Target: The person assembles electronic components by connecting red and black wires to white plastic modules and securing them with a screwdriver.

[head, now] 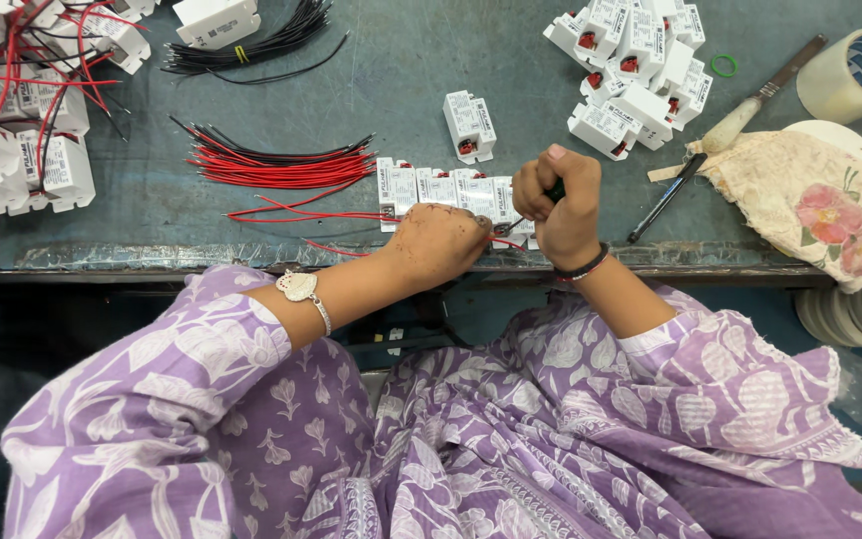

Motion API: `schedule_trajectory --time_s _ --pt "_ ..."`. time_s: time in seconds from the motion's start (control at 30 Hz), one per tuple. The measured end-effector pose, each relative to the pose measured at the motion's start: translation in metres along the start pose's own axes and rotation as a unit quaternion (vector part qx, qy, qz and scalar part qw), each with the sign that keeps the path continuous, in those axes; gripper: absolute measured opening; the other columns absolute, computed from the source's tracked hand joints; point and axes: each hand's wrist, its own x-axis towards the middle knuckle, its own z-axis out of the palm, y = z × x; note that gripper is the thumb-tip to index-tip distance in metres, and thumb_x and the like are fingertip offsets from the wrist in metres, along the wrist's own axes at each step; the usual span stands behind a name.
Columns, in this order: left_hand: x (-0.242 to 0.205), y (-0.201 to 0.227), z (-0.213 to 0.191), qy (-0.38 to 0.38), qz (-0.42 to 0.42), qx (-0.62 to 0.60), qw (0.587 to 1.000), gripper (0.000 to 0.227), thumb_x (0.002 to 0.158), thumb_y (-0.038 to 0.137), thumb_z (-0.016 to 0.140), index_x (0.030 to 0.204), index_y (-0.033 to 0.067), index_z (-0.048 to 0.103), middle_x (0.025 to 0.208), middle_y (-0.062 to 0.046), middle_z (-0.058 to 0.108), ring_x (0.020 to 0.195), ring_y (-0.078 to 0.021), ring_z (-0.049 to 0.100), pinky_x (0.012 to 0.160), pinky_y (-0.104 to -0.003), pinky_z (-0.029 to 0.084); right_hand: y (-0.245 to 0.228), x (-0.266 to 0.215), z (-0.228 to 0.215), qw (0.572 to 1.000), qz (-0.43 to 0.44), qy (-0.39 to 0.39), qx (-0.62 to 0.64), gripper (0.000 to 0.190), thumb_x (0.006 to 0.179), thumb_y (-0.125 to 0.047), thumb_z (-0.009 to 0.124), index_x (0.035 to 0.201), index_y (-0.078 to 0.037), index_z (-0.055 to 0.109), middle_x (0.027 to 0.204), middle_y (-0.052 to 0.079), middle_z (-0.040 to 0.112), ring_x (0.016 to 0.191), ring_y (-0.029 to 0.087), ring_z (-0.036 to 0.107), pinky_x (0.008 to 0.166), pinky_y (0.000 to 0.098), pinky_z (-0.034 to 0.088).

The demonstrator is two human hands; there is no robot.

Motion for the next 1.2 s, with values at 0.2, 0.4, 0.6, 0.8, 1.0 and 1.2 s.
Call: schedule_trajectory --time_s 0.2,0.4,0.6,0.8,1.0,1.2 --pt "0.003 -0.002 -0.010 -0.017 0.032 0.051 0.998 0.026 0.094 0.030 0.064 0.081 0.0092 0.070 0.073 -0.012 0.070 0.069 -0.0335 0.071 0.055 -0.047 0.055 -0.003 0.003 -0.004 0.999 0.021 0.002 0.028 0.047 0.105 -0.031 0.044 0.066 -0.012 0.025 0.053 0.003 0.028 0.050 0.014 0.025 0.049 0.0324 0.025" --pt "0.000 0.005 -0.028 0.059 0.131 0.148 0.978 0.015 0.091 0.025 0.065 0.099 0.0137 0.072 0.082 -0.003 0.073 0.080 -0.0263 0.072 0.065 -0.042 0.055 -0.023 0.014 -0.032 0.997 -0.029 0.035 0.056 0.046 0.105 -0.034 0.042 0.067 -0.013 0.026 0.054 0.002 0.029 0.052 0.016 0.027 0.053 0.0345 0.026" --pt "-0.007 0.045 -0.039 -0.002 0.041 0.005 0.999 0.035 0.095 0.039 0.064 0.115 0.0113 0.072 0.095 -0.010 0.070 0.083 -0.0293 0.071 0.062 -0.045 0.056 -0.011 0.030 -0.048 0.987 -0.108 0.082 -0.082 0.055 0.109 -0.034 0.040 0.061 -0.008 0.039 0.057 0.005 0.039 0.051 0.016 0.035 0.052 0.0319 0.027" --pt "0.008 0.053 -0.035 -0.013 0.067 0.030 0.997 0.024 0.095 0.036 0.066 0.103 0.0155 0.077 0.088 -0.005 0.066 0.078 -0.0253 0.071 0.056 -0.044 0.054 0.005 0.040 -0.046 0.991 -0.042 0.057 -0.114 0.051 0.109 -0.031 0.048 0.064 -0.008 0.039 0.054 0.004 0.043 0.047 0.012 0.038 0.047 0.0291 0.031" --pt "0.024 0.039 -0.016 0.059 0.131 0.068 0.987 0.018 0.094 0.032 0.073 0.092 0.0137 0.076 0.081 -0.002 0.062 0.072 -0.0223 0.069 0.056 -0.038 0.054 -0.011 0.032 -0.047 0.994 -0.061 0.051 -0.074 0.050 0.109 -0.032 0.049 0.067 -0.009 0.036 0.055 0.004 0.042 0.048 0.013 0.038 0.048 0.0299 0.032" --pt "0.022 0.035 -0.017 0.102 0.164 0.064 0.979 0.012 0.093 0.024 0.077 0.091 0.0120 0.074 0.077 -0.002 0.059 0.069 -0.0201 0.067 0.054 -0.036 0.052 -0.035 0.016 -0.044 0.997 0.022 0.039 0.064 0.043 0.107 -0.032 0.048 0.072 -0.010 0.038 0.053 0.002 0.035 0.044 0.012 0.030 0.044 0.0308 0.029"
